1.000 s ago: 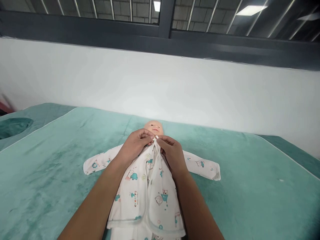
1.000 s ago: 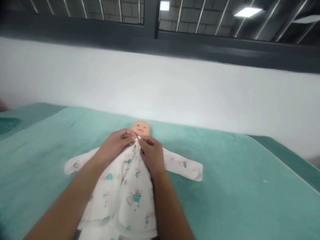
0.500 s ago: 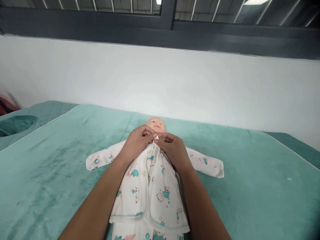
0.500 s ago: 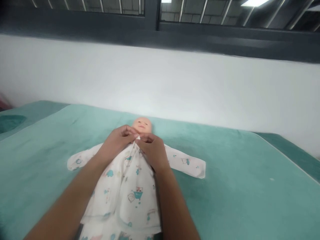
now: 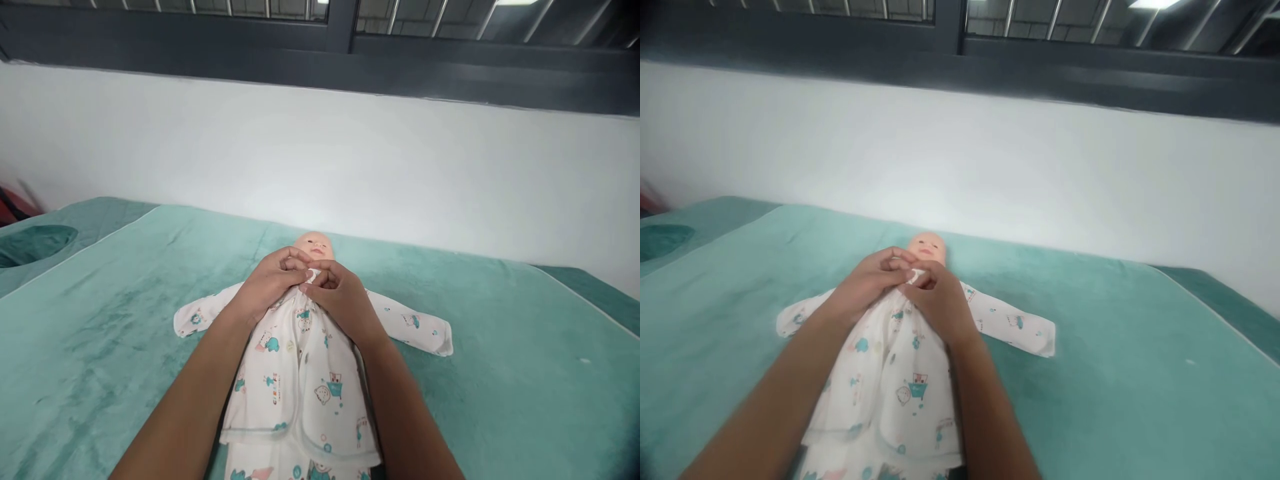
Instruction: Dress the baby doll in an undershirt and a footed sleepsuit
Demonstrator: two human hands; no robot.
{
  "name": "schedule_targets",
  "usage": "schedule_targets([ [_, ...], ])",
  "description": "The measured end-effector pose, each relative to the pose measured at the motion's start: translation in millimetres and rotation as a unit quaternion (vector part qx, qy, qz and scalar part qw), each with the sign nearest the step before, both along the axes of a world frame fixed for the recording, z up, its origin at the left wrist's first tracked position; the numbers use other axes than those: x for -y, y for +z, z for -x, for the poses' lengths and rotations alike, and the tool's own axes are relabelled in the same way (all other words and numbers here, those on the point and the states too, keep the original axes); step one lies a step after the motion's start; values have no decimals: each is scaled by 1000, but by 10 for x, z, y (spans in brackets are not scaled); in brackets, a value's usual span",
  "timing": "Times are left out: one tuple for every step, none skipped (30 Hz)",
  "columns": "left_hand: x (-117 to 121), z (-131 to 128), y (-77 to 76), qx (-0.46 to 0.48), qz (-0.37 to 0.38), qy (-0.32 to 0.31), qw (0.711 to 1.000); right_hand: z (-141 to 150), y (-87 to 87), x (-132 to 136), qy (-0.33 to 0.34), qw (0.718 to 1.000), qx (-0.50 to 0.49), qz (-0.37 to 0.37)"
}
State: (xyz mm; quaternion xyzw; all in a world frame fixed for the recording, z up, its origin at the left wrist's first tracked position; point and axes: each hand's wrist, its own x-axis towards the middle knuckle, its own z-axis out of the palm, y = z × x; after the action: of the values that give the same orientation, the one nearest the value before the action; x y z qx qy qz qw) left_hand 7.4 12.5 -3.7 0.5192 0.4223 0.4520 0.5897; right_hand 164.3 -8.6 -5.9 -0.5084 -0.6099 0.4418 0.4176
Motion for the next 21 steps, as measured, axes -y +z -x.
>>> schedule_targets([
  [1, 11, -7, 29, 10, -9, 999, -15, -3, -1, 11, 1000, -20, 6],
  [2, 18, -15, 54, 16, -13, 998, -27, -8, -4, 21, 999, -38, 10],
  [4, 22, -22, 72, 20, -11, 997, -34, -15, -7, 27, 998, -57, 13],
  [5, 22, -28, 86, 23, -4, 996, -38, -23, -12, 30, 996, -76, 16],
  [6, 19, -31, 95, 24, 8, 995, -37, -33, -19, 27, 995, -97, 21],
  [7, 14, -33, 102, 25, 18, 994, -34, -44, -27, 20, 993, -115, 27],
  [7, 7, -33, 105, 25, 25, 994, -28, -55, -35, 9, 991, -129, 34],
  [6, 1, -32, 104, 26, 28, 994, -22, -65, -44, -4, 990, -137, 40],
  [5, -4, -32, 101, 26, 29, 994, -16, -74, -53, -17, 989, -139, 46],
  [4, -8, -31, 96, 27, 30, 995, -11, -81, -60, -27, 989, -138, 48],
  [3, -11, -31, 88, 28, 29, 995, -8, -86, -64, -30, 989, -137, 48],
  [3, -14, -31, 78, 28, 28, 996, -6, -88, -67, -29, 989, -137, 45],
  [3, -18, -31, 64, 23, 30, 997, -5, -89, -68, -26, 989, -140, 42],
  [5, -22, -30, 45, 14, 35, 998, -7, -88, -66, -22, 989, -142, 41],
  [7, -28, -29, 21, 1, 41, 999, -9, -88, -64, -20, 989, -144, 41],
  [11, -34, -27, -4, -14, 47, 999, -13, -89, -62, -19, 989, -143, 42],
  [14, -41, -25, -30, -29, 54, 998, -18, -92, -60, -21, 989, -142, 45],
  [17, -48, -23, -54, -42, 61, 996, -24, -97, -60, -24, 989, -139, 46],
  [20, -54, -23, -75, -53, 66, 994, -31, -104, -62, -24, 989, -138, 47],
  [21, -59, -24, -94, -63, 69, 991, -37, -112, -65, -23, 989, -137, 47],
  [22, -63, -27, -111, -71, 72, 989, -42, -121, -69, -22, 989, -138, 48],
])
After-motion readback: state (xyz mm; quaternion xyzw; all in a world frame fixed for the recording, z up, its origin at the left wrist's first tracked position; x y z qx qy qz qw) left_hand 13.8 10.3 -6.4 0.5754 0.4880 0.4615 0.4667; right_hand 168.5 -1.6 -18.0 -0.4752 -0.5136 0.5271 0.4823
